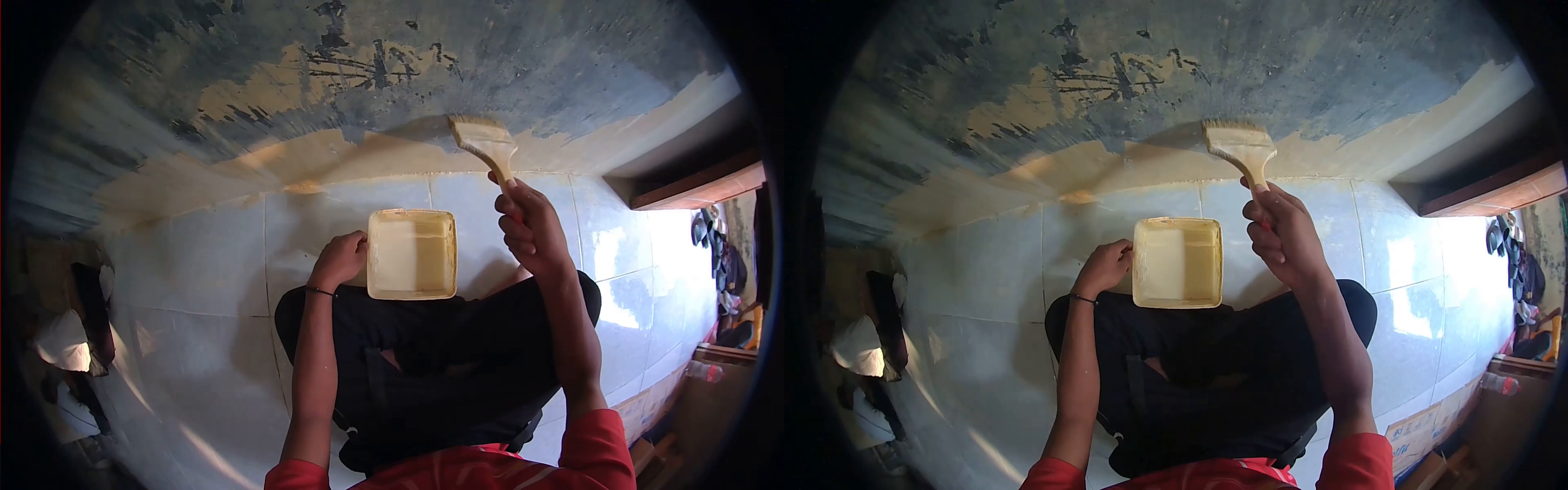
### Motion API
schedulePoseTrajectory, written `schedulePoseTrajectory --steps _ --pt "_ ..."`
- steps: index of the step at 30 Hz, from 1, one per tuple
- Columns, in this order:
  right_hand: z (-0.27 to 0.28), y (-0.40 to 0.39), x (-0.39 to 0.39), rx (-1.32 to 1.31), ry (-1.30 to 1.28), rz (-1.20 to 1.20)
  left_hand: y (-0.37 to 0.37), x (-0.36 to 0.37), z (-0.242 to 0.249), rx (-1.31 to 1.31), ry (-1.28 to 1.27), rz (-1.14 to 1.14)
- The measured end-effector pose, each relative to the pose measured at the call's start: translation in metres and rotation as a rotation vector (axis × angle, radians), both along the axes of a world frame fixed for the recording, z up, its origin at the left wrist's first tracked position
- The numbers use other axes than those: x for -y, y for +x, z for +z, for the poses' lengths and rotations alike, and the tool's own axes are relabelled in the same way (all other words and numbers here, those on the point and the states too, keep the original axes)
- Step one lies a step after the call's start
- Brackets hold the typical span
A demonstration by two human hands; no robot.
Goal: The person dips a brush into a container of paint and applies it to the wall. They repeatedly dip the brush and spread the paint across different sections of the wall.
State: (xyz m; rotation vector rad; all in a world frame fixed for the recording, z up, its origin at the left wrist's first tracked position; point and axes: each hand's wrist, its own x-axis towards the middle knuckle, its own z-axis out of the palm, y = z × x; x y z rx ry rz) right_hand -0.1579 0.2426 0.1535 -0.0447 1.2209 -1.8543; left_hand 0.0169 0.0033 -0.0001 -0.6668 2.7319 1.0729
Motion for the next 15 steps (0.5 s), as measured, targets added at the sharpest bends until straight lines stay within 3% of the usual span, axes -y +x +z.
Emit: schedulePoseTrajectory --steps 8,15 --pt "0.018 0.019 -0.003 -0.13 0.061 0.022 -0.001 0.001 -0.005 0.072 0.077 0.039" --pt "-0.019 0.0 0.001 0.06 0.189 0.015 -0.002 -0.004 0.005 0.057 0.052 0.033"
